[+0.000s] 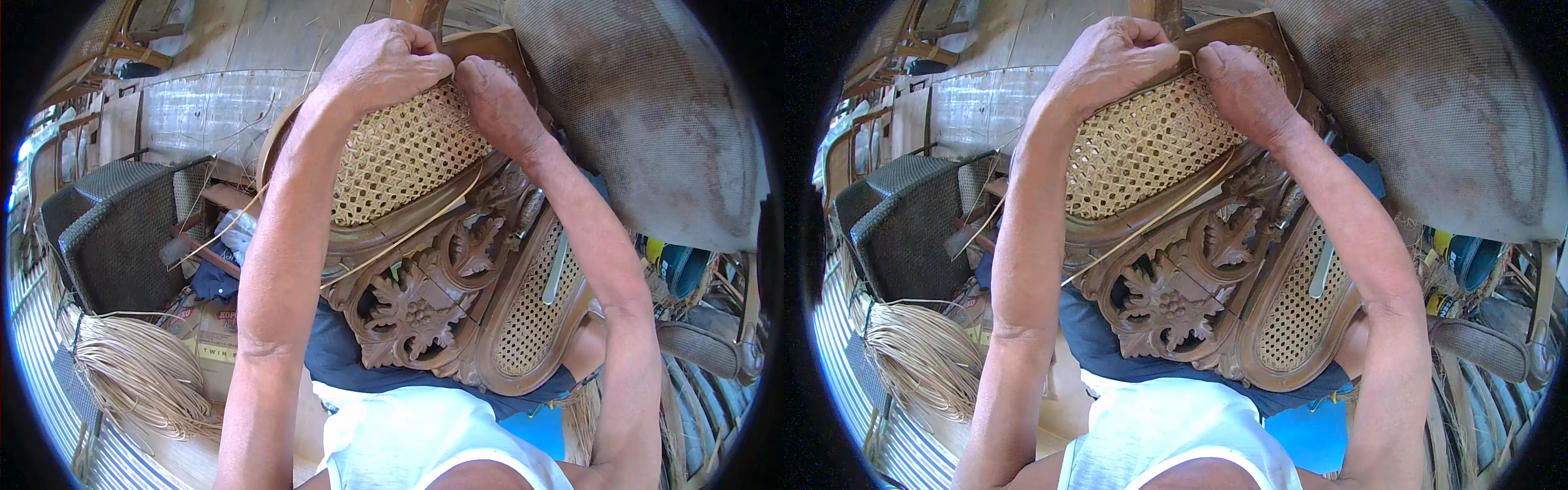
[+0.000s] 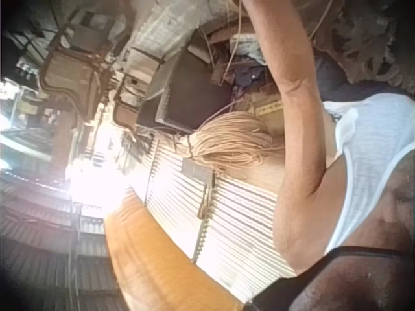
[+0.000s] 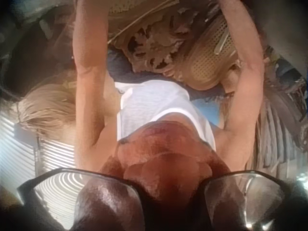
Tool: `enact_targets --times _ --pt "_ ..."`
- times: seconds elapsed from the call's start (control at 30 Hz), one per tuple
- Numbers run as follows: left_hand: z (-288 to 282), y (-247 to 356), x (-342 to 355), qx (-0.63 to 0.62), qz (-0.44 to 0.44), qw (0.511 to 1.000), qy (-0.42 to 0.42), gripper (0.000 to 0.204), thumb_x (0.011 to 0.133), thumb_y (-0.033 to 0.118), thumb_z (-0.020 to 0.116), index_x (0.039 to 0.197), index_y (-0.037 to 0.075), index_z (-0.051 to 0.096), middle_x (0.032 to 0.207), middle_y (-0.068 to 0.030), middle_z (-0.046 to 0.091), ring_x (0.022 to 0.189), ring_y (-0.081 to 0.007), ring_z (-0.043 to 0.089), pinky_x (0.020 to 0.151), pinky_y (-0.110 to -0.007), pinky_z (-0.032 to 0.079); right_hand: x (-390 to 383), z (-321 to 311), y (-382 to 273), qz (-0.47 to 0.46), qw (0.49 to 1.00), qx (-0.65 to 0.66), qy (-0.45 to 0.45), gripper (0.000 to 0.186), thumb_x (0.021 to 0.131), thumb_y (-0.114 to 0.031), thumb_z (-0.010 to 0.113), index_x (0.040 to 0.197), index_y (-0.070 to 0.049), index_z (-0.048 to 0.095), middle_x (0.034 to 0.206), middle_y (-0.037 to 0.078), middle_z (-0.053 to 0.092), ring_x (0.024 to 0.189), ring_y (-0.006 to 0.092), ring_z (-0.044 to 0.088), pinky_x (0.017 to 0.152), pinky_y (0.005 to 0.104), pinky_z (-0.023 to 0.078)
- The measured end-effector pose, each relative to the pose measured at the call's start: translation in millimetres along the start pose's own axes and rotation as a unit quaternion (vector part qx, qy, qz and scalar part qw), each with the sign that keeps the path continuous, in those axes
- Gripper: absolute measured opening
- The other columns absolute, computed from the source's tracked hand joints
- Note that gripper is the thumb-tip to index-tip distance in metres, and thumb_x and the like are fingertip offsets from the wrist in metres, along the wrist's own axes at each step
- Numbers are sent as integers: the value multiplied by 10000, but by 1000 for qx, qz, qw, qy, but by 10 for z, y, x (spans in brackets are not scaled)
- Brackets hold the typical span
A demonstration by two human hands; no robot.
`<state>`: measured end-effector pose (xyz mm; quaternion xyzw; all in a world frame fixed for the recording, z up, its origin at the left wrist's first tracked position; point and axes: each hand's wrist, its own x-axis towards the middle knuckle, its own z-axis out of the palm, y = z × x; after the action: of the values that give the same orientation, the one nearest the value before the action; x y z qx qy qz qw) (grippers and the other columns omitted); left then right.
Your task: Repairing a wooden chair by weaving cane material and using glue and small nails.
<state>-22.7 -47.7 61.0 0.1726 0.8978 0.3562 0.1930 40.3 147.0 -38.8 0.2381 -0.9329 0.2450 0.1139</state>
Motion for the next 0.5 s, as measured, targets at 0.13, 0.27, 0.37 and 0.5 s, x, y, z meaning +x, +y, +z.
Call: enact_targets --times 0.13,0.27,0.37,0.5 --pt "-128 -62 -28 -1 0 997 -73 237 784 266 689 772 30 663 680 7 563 666 -93 518 600 -287 422 -1 116 -38 6 1000 3 23 144 877 -24 540 1005 -39 477 926 146 546 902 350 587 809 454 490" --pt "-183 6 -21 80 35 987 -137 221 768 227 694 726 23 618 646 -14 528 647 -104 510 590 -302 420 -18 115 -62 9 999 -5 37 144 874 -42 555 990 -44 470 912 136 537 889 339 587 794 453 491" --pt "-183 -47 -20 75 95 983 -137 241 774 232 699 719 19 603 633 -26 499 637 -110 498 587 -308 418 -18 118 -39 -1 999 -15 46 121 882 -53 553 981 -55 484 904 125 533 871 323 586 784 452 491" --pt "-240 -17 -84 64 29 987 -145 253 778 249 706 758 7 637 661 -65 566 637 -153 551 607 -331 456 -17 176 -202 30 997 -64 15 109 881 -67 559 974 -67 502 912 114 541 871 310 590 789 447 493"
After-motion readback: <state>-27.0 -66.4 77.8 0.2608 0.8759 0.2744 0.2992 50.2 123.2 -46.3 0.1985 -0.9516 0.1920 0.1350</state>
